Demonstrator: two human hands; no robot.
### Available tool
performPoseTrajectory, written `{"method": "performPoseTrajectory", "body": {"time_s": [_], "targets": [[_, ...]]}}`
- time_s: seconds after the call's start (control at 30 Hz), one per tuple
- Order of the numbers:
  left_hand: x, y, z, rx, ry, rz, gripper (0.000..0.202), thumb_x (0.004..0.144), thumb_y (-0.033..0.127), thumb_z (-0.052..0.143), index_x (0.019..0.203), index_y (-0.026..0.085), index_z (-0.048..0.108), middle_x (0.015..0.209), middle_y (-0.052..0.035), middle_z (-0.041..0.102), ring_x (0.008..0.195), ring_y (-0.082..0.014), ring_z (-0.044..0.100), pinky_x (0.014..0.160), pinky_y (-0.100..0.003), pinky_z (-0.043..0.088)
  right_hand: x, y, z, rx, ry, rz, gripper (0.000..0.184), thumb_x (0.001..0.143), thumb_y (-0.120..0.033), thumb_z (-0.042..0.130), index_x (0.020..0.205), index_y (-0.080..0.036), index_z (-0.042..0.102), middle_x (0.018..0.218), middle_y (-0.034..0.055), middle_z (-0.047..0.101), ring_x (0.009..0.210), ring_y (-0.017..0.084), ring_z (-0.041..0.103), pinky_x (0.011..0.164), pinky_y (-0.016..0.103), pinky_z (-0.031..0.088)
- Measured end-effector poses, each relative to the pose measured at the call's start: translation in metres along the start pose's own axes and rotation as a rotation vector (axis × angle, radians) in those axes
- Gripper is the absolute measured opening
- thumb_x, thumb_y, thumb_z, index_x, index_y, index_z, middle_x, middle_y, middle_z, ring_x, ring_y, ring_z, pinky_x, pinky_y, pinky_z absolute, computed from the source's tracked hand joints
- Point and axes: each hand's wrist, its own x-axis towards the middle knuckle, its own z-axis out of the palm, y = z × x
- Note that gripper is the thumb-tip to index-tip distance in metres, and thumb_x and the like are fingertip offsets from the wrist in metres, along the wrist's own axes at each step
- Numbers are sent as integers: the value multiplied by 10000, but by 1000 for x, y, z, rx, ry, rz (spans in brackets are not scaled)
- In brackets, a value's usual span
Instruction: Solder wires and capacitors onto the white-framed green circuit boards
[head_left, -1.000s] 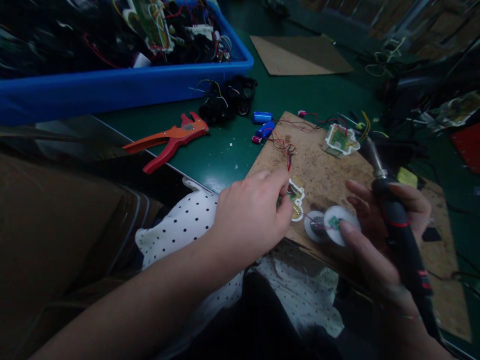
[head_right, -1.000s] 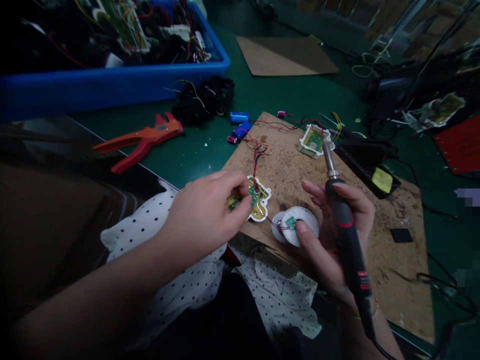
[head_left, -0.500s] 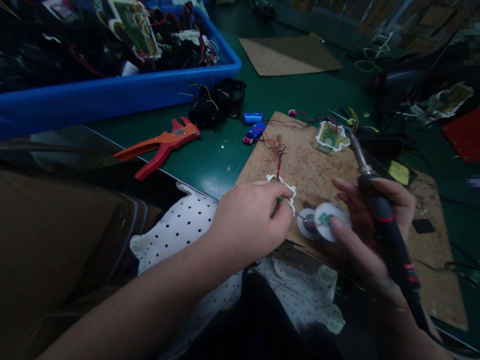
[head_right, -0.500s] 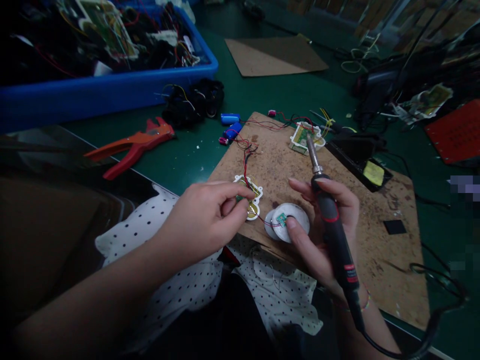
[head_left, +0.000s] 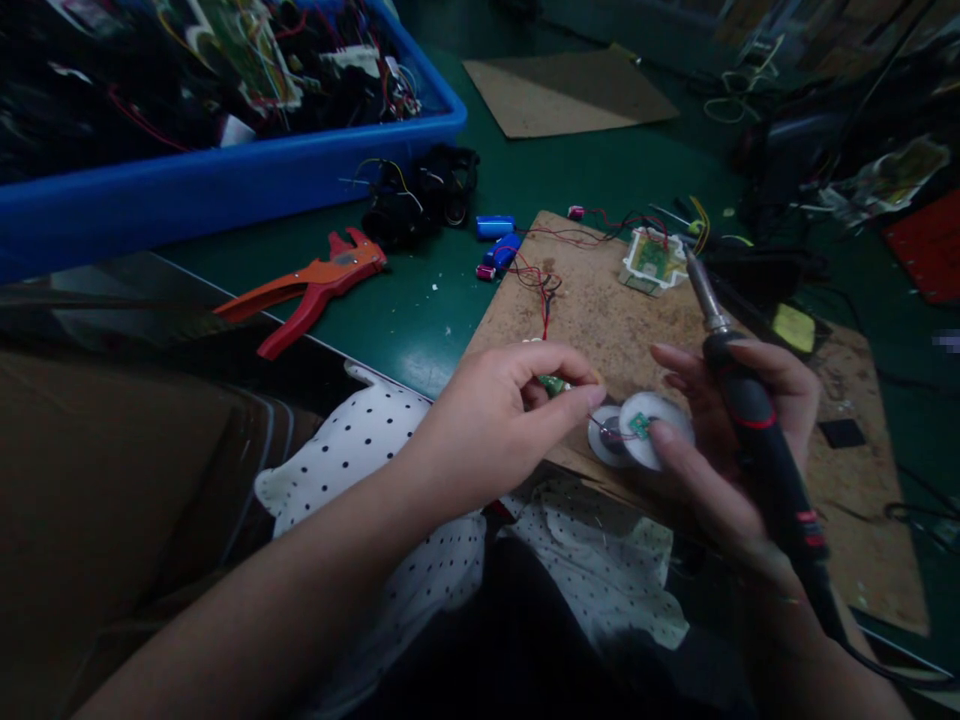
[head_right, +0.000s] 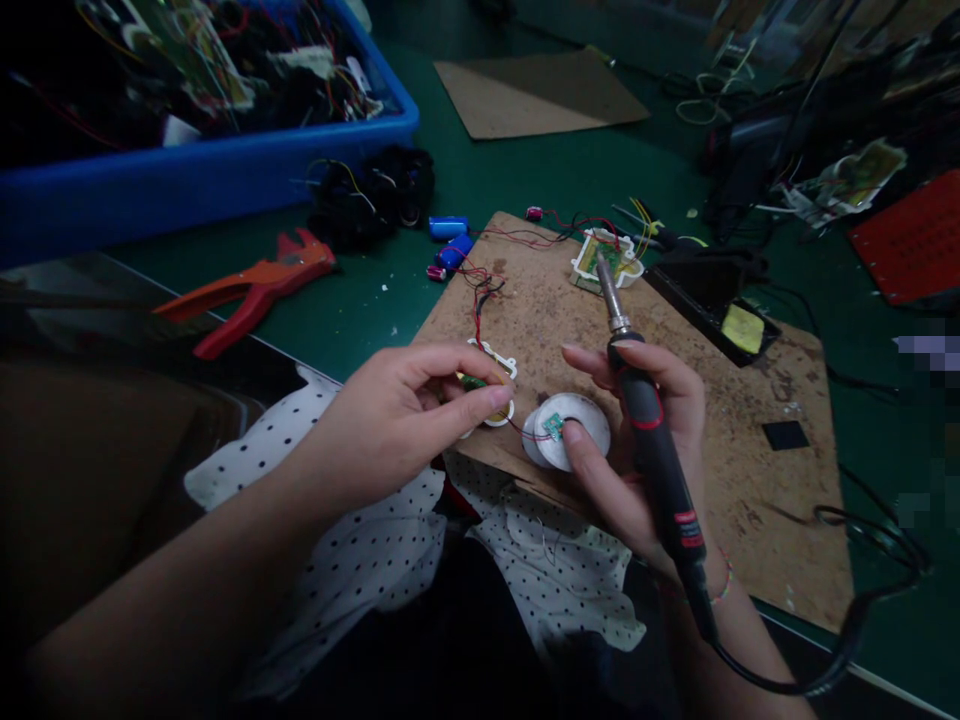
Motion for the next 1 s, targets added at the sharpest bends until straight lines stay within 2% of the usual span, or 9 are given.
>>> {"method": "performPoseTrajectory", "body": {"time_s": [0.13, 0.33, 0.47, 0.6, 0.7, 0.9, 1.0], "targets": [[1, 4, -2, -192, -26, -65, 112, 921, 251, 654, 950, 174, 729, 733, 14, 660, 597, -83, 578, 524, -194, 415, -1, 1, -1, 14, -3, 7, 708, 708, -52, 764, 1307, -354, 541, 1327, 12, 532, 1263, 229, 600, 1180, 459, 409], [3, 6, 2, -310, -22, -157, 115, 888, 239, 690, 934, 134, 685, 750, 10, 651, 591, -67, 549, 530, -175, 423, -1, 2, -2, -10, -6, 4, 699, 715, -80, 774, 1307, -360, 532, 1312, 7, 551, 1261, 228, 602, 1171, 456, 419], [0, 5, 6, -246, -35, -135, 69, 883, 224, 674, 911, 160, 671, 750, 9, 629, 636, -91, 545, 539, -193, 409, -2, 3, -2, -23, 9, -2, 702, 700, -124, 803, 1301, -366, 534, 1338, 15, 543, 1256, 251, 611, 1135, 463, 459], [-3, 6, 7, -97, -72, -73, 83, 905, 261, 646, 892, 204, 705, 686, 32, 585, 543, -81, 445, 463, -201, 311, -2, 6, -4, -31, 3, -18, 700, 712, -142, 776, 1318, -384, 524, 1309, 14, 586, 1265, 269, 604, 1155, 479, 438], [-5, 10, 9, -70, -101, -74, 113, 921, 253, 626, 889, 204, 723, 667, 37, 588, 504, -72, 407, 448, -199, 304, -2, 8, -5, -46, -14, -14, 709, 710, -157, 772, 1325, -393, 509, 1306, 13, 605, 1273, 277, 597, 1168, 493, 423], [-3, 15, 18, -97, 5, -116, 10, 853, 169, 706, 849, 172, 715, 709, 27, 669, 546, -68, 503, 473, -182, 370, -3, 7, -5, -85, -16, 2, 671, 758, -206, 753, 1333, -422, 482, 1318, 8, 607, 1278, 294, 596, 1168, 583, 399], [-3, 15, 20, -89, 2, -104, 28, 861, 177, 702, 846, 176, 727, 695, 27, 671, 539, -66, 500, 475, -180, 376, -3, 7, -5, -109, -1, 10, 650, 768, -242, 760, 1329, -423, 486, 1320, 8, 618, 1269, 309, 599, 1162, 624, 392]]}}
